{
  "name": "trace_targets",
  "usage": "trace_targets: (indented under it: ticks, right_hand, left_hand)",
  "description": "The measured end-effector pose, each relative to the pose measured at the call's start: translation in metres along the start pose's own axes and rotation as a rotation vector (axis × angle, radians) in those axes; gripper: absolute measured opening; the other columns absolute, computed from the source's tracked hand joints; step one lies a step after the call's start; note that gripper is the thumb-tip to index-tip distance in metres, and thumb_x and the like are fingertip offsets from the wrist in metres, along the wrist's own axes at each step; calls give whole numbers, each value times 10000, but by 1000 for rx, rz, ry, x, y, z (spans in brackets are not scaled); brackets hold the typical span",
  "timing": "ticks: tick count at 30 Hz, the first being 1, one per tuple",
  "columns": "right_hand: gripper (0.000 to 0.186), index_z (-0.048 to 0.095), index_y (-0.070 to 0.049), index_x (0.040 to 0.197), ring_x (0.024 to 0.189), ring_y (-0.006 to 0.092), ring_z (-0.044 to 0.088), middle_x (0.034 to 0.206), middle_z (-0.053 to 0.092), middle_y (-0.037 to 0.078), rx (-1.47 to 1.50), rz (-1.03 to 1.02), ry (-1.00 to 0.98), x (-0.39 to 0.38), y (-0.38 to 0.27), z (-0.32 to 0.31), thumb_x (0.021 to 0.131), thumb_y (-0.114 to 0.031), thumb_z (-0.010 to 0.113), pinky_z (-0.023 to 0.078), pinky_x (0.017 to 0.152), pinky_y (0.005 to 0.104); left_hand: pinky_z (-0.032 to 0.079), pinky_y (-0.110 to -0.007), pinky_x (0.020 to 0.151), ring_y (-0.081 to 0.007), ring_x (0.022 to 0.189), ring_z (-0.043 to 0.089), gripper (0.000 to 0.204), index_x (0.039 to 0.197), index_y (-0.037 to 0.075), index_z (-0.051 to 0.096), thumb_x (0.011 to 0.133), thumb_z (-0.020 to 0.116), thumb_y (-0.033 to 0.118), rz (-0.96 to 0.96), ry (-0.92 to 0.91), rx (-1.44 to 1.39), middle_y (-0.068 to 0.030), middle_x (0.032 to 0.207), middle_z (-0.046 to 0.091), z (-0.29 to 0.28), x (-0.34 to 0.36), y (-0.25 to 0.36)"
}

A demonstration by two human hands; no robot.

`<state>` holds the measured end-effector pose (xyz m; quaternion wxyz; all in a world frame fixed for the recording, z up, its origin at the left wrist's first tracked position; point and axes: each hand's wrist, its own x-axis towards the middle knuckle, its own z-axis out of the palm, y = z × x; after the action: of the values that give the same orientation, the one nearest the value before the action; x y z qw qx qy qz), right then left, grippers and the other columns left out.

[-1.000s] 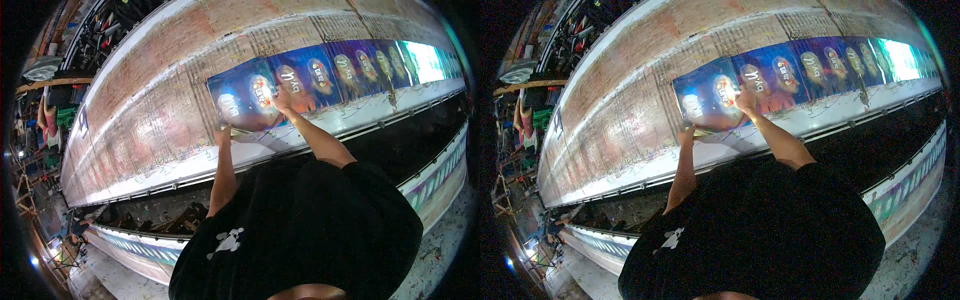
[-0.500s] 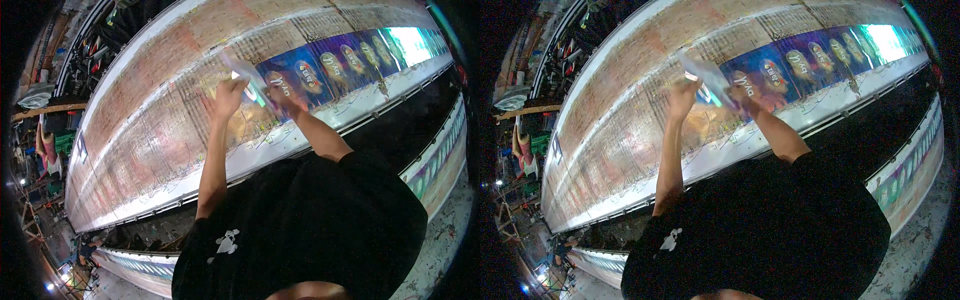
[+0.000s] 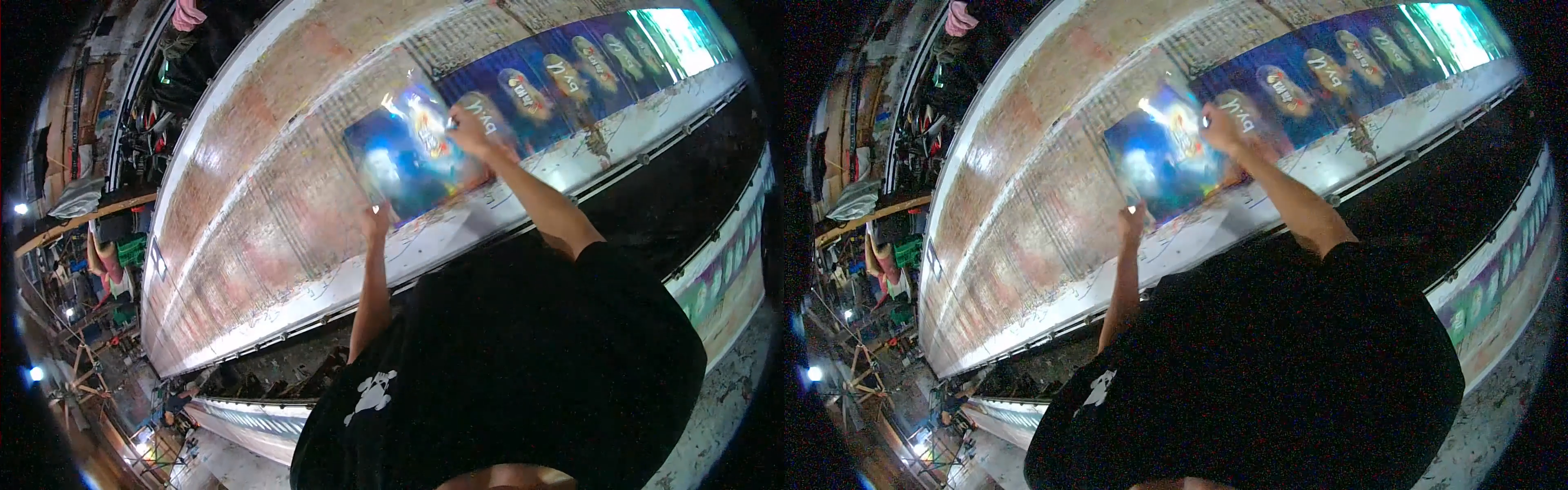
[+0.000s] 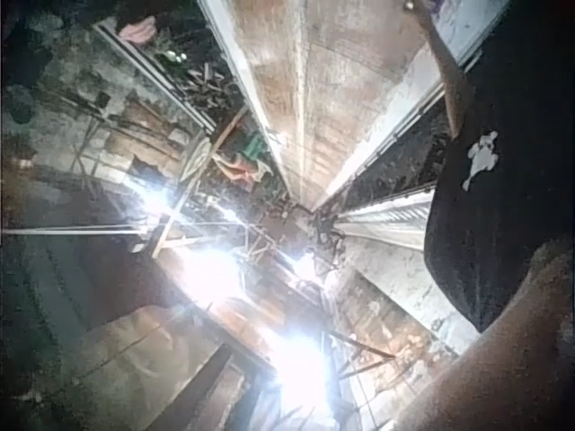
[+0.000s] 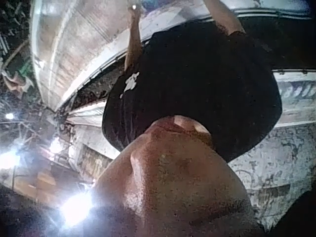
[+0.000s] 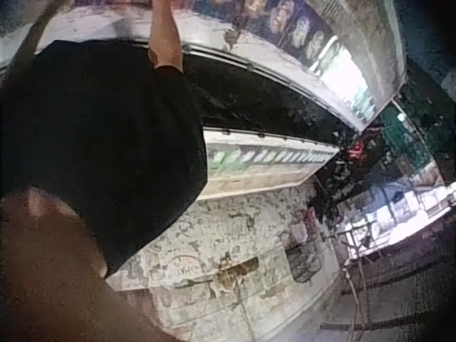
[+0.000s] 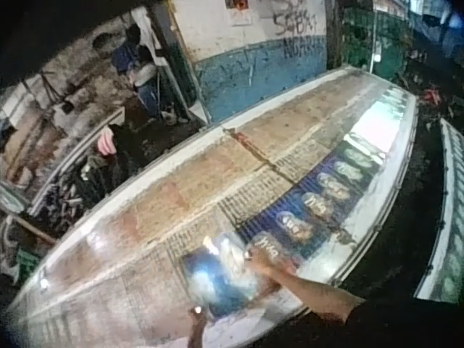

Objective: Applying and removing sheets on a screen-printing assembly line table.

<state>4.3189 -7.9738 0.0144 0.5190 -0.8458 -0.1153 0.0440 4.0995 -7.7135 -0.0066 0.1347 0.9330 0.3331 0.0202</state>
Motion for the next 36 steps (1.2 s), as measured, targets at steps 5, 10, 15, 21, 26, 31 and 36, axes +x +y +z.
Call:
trace_targets:
  ticks: [5, 10, 15, 21, 26, 31, 36]
  right_hand:
    - [509, 410, -43, 1118, 901, 338, 553, 913, 566, 180, -233, 214, 114, -45, 54, 7, 667, -93, 639, 427, 779, 422]
    - [501, 416, -46, 1116, 809, 325, 583, 820, 590, 146, -248, 98, 64, -26, 34, 13, 673, -94, 644, 442, 719, 412]
    - [472, 482, -17, 1062, 829, 297, 599, 894, 608, 163, -165, 152, -15, -20, 65, 5, 651, -118, 692, 459, 708, 387]
    - [330, 565, 3, 946, 819, 286, 587, 826, 618, 146, -144, 216, 2, -10, 64, 7, 685, -170, 670, 439, 725, 401]
    - [240, 596, -34, 971, 736, 150, 557, 819, 616, 51, 569, 435, -125, 15, 110, -32, 741, -99, 608, 444, 635, 355]
    - [302, 546, -79, 1127, 783, 155, 588, 959, 612, 37, 1284, 357, -336, -3, 53, -79, 827, -67, 575, 510, 663, 302]
    - [404, 487, -38, 1161, 834, 205, 598, 986, 592, 113, 1330, 673, -326, 7, 38, -107, 814, -199, 614, 519, 677, 347]
  left_hand:
    - [455, -449, 824, -346, 937, 596, 661, 995, 7, 644, 641, 637, 565, -381, -270, 217, -226, 996, 616, 41, -22, 42]
    - [482, -344, 555, -229, 691, 613, 379, 791, -12, 646, 646, 744, 324, -705, -91, -182, -132, 755, 632, 69, -12, -21]
    - [340, -270, 364, -145, 415, 443, 164, 682, 70, 572, 752, 678, 175, -832, -591, -1099, -60, 565, 512, 46, 2, 13]
    - [340, -297, 395, -138, 472, 492, 77, 761, 47, 597, 771, 645, 107, -53, -436, -510, -36, 620, 545, -5, 28, 71]
    - [489, -386, 672, -267, 822, 629, 309, 959, 43, 636, 715, 654, 231, 678, 14, -478, -171, 916, 646, -88, 18, 271]
    - [441, -397, 769, -331, 805, 611, 294, 961, 51, 606, 782, 627, 283, 227, -276, -924, -110, 825, 645, -141, 5, 289]
    - [447, -273, 543, -149, 702, 624, 252, 893, 0, 606, 807, 624, 237, 441, -77, -612, -55, 721, 632, -137, 18, 375]
